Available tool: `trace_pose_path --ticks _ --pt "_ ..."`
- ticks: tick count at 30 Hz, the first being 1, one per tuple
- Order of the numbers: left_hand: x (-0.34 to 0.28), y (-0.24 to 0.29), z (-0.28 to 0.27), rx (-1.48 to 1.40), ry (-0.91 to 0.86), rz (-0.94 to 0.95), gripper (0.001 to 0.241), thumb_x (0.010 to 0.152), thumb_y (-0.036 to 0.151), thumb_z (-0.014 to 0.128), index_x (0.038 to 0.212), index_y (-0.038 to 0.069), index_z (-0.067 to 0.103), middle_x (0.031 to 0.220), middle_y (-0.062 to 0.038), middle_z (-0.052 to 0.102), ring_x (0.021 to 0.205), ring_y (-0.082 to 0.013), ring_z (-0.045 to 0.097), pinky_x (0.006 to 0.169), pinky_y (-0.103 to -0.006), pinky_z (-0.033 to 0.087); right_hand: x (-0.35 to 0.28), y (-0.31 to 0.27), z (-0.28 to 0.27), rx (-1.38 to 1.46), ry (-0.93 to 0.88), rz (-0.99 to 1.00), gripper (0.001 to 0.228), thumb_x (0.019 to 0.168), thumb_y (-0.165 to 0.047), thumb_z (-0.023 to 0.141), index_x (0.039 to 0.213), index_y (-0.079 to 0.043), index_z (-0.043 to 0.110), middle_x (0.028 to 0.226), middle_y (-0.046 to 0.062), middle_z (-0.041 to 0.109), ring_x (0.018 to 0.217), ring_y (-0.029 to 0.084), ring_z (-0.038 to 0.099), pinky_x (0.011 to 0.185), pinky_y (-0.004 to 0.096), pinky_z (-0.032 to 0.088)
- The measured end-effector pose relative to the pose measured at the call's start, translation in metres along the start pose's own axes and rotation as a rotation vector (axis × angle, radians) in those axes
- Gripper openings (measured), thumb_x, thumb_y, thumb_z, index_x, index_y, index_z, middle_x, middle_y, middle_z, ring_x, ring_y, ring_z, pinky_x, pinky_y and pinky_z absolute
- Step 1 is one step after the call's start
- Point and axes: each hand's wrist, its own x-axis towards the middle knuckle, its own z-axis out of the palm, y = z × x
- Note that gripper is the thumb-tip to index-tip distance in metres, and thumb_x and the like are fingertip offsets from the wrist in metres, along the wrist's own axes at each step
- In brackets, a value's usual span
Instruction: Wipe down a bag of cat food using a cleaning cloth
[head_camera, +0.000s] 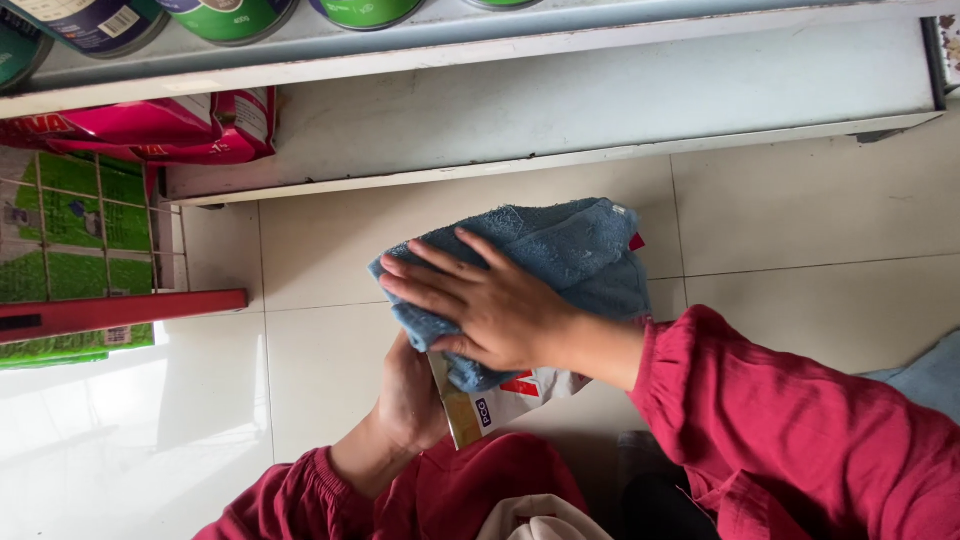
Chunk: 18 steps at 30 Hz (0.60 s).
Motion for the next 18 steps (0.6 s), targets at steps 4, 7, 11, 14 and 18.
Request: trace_pose_path --ticks 4,7,11,14,18 --pt "-0.005 0.005 0.009 0.025 0.025 0.006 0.063 0.101 0.054 0.03 0.145 0.013 0.049 0.144 -0.019 0.056 0.121 -0.034 0.054 0.103 -0.0502 0.04 -0.004 0.015 0.0 0.013 0.067 0.09 0.063 0.106 -0.054 0.036 0.162 -0.029 0.02 0.171 -0.006 0.026 0.157 0.03 0.032 0.13 0.058 0.016" --pt "-0.011 0.009 0.018 0.015 0.07 -0.006 0.066 0.101 0.053 0.026 0.149 0.012 0.046 0.148 -0.021 0.053 0.124 -0.0372 0.05 0.109 -0.0569 0.035 -0.009 0.022 -0.004 0.026 0.151 0.168 0.061 0.102 -0.035 0.052 0.157 -0.014 0.035 0.165 0.004 0.04 0.152 0.03 0.037 0.125 0.055 0.023" --pt "-0.009 0.011 0.008 0.047 0.007 0.008 0.074 0.097 0.055 0.025 0.155 0.013 0.04 0.151 -0.021 0.05 0.127 -0.0403 0.048 0.11 -0.0618 0.034 -0.033 0.042 0.017 0.126 0.282 0.225 0.058 0.098 -0.018 0.059 0.153 -0.016 0.042 0.165 0.007 0.037 0.148 0.032 0.045 0.125 0.054 0.034" --pt "-0.004 0.01 -0.003 0.036 0.025 -0.003 0.074 0.095 0.058 0.026 0.155 0.016 0.039 0.156 -0.02 0.047 0.13 -0.0415 0.047 0.111 -0.062 0.033 -0.057 0.061 0.031 0.19 0.322 0.379 0.048 0.105 -0.024 0.043 0.152 -0.013 0.043 0.161 0.009 0.044 0.15 0.029 0.042 0.124 0.057 0.03" --pt "0.002 0.009 -0.014 0.045 0.008 0.028 0.076 0.093 0.058 0.032 0.156 0.016 0.038 0.159 -0.022 0.043 0.134 -0.0459 0.044 0.111 -0.0651 0.029 -0.097 0.107 0.046 0.13 0.259 0.473 0.047 0.11 -0.027 0.029 0.156 -0.017 0.037 0.164 0.007 0.038 0.152 0.033 0.033 0.125 0.056 0.023"
